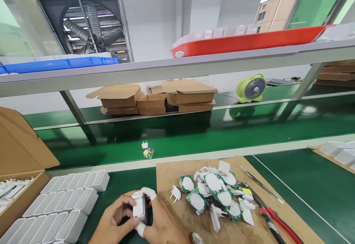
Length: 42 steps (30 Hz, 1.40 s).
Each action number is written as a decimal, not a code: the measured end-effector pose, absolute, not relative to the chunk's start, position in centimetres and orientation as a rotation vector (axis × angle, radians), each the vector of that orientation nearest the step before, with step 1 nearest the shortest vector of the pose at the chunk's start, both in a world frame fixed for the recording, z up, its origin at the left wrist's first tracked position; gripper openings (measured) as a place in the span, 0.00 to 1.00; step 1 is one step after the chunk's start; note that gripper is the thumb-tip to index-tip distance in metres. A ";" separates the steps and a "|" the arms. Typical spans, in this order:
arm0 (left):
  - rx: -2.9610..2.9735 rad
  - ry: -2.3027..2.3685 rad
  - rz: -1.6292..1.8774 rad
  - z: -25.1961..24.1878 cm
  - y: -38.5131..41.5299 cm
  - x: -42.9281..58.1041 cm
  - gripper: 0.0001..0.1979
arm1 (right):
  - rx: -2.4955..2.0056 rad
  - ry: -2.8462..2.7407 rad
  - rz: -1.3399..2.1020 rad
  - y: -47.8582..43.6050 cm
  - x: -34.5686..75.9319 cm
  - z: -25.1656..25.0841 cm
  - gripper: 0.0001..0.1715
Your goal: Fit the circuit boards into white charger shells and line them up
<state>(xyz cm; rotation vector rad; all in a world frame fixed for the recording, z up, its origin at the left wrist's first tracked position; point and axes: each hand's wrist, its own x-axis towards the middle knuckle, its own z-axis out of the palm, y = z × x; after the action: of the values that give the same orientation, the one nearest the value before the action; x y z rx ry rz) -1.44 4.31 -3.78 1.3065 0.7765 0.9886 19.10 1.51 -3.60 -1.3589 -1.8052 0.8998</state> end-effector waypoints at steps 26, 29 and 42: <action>0.501 0.843 1.264 -3.0 3.9 0.1 0.13 | -1.155 -1.918 0.442 0.8 18.5 -3.0 0.26; 0.918 0.965 1.414 -4.7 4.8 -0.9 0.27 | -1.326 -2.076 0.174 0.9 18.6 -3.5 0.12; 1.727 1.017 1.098 -3.6 9.7 3.4 0.22 | -0.987 -2.258 -0.366 4.7 18.1 -12.6 0.25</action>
<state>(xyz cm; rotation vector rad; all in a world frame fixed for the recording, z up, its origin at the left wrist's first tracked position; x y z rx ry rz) 3.39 9.72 -3.62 1.7266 1.0172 1.0977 18.06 4.72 -12.57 -0.9873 -2.2584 -0.3662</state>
